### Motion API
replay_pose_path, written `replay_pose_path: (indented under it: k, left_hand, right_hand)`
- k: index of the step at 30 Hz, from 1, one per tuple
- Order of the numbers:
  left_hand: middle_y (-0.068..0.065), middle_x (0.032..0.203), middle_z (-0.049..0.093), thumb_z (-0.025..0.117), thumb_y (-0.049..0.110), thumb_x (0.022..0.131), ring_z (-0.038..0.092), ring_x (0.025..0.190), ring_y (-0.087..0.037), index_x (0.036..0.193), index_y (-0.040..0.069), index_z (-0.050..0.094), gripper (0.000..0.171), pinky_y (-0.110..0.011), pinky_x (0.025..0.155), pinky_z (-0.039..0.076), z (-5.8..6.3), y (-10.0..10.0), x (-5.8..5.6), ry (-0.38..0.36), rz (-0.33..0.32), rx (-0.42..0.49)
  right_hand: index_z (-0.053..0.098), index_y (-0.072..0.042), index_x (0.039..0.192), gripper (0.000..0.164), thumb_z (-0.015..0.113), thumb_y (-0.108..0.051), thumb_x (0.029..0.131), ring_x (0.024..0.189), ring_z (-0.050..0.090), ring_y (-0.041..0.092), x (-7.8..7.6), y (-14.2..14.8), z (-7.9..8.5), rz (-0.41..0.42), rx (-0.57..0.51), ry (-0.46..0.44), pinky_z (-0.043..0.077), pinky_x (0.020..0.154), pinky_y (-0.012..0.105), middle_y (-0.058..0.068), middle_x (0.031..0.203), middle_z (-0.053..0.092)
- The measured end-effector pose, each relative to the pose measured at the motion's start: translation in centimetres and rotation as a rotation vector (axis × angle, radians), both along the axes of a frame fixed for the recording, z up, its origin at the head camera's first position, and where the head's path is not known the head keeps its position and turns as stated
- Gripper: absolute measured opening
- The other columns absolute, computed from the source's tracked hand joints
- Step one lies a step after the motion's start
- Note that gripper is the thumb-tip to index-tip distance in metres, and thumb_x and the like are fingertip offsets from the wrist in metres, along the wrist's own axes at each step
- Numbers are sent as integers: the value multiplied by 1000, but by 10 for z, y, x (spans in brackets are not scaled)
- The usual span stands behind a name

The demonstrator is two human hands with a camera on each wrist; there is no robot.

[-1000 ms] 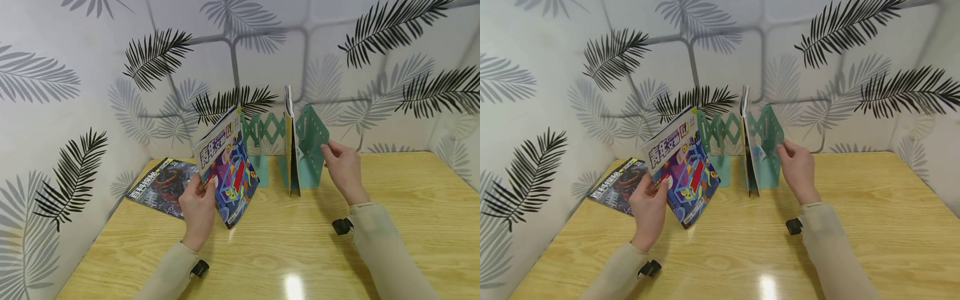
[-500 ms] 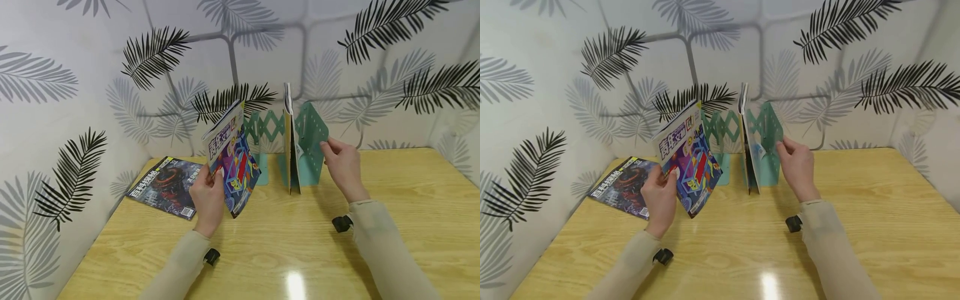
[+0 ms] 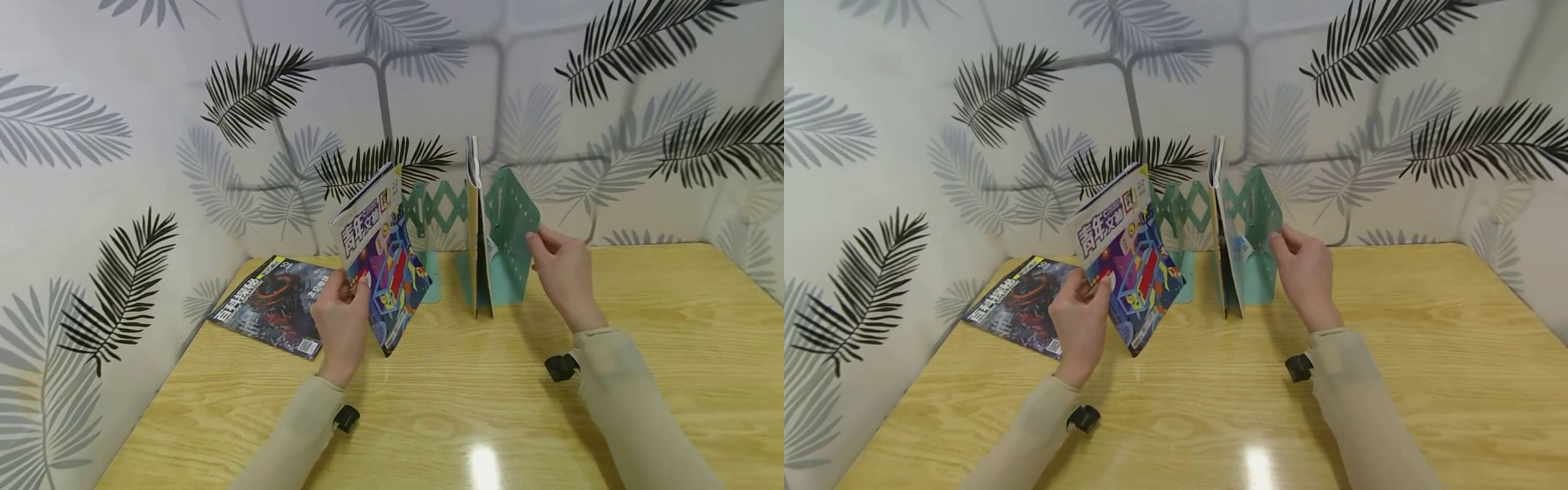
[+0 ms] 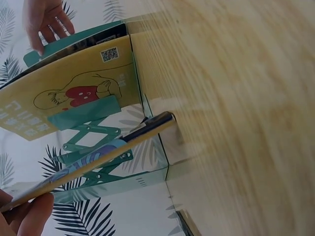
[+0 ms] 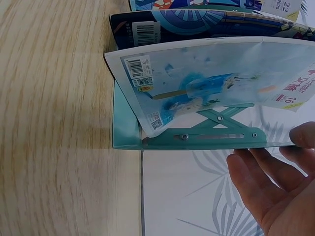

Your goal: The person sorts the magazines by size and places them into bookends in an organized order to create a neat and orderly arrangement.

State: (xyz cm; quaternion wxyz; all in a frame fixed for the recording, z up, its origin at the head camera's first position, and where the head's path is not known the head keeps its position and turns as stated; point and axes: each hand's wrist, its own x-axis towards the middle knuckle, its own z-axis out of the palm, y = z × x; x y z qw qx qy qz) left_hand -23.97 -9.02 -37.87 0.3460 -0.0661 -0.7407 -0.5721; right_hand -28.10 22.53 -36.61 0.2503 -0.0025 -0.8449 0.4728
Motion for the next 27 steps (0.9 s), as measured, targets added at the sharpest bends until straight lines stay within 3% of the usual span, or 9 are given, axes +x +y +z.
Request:
replay_pose_path:
  k: [2,5,13,20,27]
  left_hand:
    - [-3,80,72,66,13,92,63,62,-14,95,10,69,5,-22,50,45,1,-1,-1,-9,14,-31]
    - [-1,82,71,68,16,92,66,67,-12,88,10,65,8,-24,56,50,3,-1,-2,-27,9,-66]
    - [-2,83,63,65,15,95,65,62,-15,85,12,58,13,-29,45,43,4,1,0,-48,-39,-134]
    - [-4,79,62,65,12,94,59,55,-13,81,10,54,18,-26,43,39,2,5,-4,-26,-3,-116]
    - [-8,75,62,66,8,92,61,56,-14,78,6,53,20,-25,44,41,3,9,-7,10,24,-111]
  right_hand:
    - [60,-11,136,48,51,-43,100,69,66,12,0,1,0,-5,-1,0,49,61,13,17,117,68]
    - [60,-12,136,48,51,-43,101,68,64,9,1,2,0,-7,1,1,48,61,13,17,117,68]
    - [58,-14,138,48,50,-44,101,71,66,12,2,3,-1,8,-4,-5,49,62,13,16,122,66]
    - [57,-14,139,49,50,-44,101,74,66,13,1,4,-2,15,-9,-5,49,63,13,15,124,65]
    - [58,-14,139,50,50,-45,101,79,67,21,-1,2,-2,17,-11,-9,50,64,14,14,124,65]
